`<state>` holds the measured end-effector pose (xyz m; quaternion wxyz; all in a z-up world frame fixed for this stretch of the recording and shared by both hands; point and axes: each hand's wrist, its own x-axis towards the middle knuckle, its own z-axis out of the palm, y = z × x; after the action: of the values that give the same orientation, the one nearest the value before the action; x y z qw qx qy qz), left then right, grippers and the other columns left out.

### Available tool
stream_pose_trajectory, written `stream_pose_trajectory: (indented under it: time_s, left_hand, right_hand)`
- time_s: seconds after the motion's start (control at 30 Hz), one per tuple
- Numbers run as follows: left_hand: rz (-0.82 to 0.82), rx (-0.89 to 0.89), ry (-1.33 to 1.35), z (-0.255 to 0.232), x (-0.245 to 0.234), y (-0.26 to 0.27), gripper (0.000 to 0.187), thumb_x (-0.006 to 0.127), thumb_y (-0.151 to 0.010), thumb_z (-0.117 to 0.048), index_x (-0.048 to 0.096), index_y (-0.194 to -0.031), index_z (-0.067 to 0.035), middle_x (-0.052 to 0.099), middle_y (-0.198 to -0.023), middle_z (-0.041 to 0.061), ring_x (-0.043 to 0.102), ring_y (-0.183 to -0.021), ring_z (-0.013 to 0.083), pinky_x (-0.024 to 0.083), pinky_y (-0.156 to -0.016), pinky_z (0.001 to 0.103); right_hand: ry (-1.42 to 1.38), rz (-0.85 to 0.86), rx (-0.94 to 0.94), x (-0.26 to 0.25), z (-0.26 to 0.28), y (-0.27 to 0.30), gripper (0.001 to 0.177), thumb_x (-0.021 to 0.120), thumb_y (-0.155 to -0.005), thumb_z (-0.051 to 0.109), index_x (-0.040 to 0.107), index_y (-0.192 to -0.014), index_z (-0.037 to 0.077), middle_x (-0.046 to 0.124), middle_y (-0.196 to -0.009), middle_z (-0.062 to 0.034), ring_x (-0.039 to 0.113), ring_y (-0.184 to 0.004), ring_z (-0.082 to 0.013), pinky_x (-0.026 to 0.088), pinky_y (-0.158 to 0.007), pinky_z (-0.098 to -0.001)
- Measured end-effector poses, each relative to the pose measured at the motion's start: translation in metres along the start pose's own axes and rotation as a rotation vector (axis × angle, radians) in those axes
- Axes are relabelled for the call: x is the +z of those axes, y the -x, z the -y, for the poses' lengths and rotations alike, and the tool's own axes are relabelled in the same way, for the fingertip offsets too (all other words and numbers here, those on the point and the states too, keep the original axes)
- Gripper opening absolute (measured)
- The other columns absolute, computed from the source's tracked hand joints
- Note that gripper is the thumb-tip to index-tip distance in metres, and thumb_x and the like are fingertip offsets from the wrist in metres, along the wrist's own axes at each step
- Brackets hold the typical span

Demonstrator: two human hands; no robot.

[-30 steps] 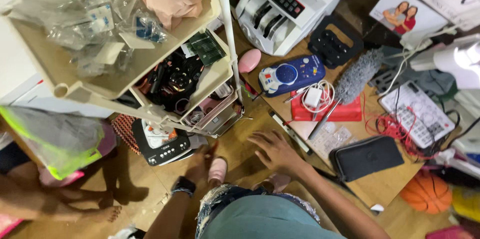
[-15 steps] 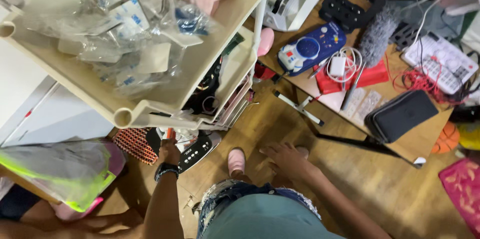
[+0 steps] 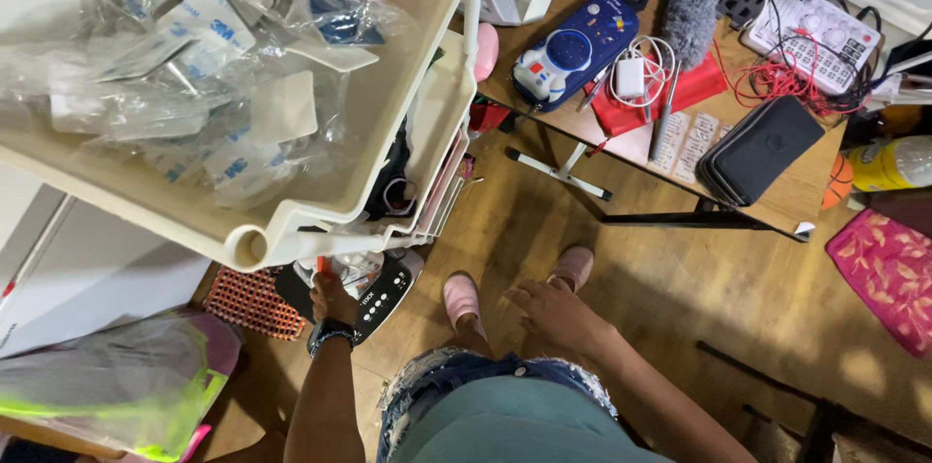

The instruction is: The person organizes various small items on a cluttered desk. They handle a wallet, a red cable, a face mask, and a pink organizer tray, moving and arranging them into place.

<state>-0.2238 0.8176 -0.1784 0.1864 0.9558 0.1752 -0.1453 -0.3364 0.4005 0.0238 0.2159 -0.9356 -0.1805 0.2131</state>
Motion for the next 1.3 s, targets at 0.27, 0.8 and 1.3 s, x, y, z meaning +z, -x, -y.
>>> stream_pose_trajectory:
  time_s: [0.27,0.8,1.3]
  left_hand:
    - [-0.027,0.198,-0.339,-0.004,-0.007,-0.001,0.047,0.062,-0.089,-0.019,0.048,-0.134,-0.023,0.044,-0.144,0.011,0.057,-0.124,0.0382,0.054,-0.091,0.048]
    - [0.473,0.357,-0.177,-0.037,0.026,0.039,0.043,0.061,-0.088,-0.037,0.075,-0.114,-0.005,0.073,-0.104,0.024,0.071,-0.101,0.0399,0.055,-0.089,0.051]
    - [0.603,1.156,0.277,-0.419,0.001,0.167,0.051,0.064,-0.092,-0.020,0.056,-0.139,-0.001,0.065,-0.119,0.021,0.062,-0.112,0.0393,0.048,-0.099,0.045]
  right_hand:
    - [0.005,0.058,0.016,-0.001,0.015,-0.008,0.056,0.070,-0.088,0.024,0.052,-0.139,0.013,0.056,-0.135,-0.0111,0.056,-0.123,-0.0286,0.042,-0.094,-0.0471]
    - [0.138,0.069,0.068,0.004,-0.014,-0.024,0.052,0.067,-0.089,0.026,0.055,-0.138,0.011,0.060,-0.130,-0.0116,0.059,-0.121,-0.0323,0.045,-0.097,-0.0515]
    - [-0.279,-0.771,0.638,-0.094,-0.284,0.123,0.055,0.069,-0.094,0.021,0.053,-0.144,0.007,0.060,-0.135,-0.0192,0.064,-0.112,-0.0349,0.053,-0.093,-0.0405]
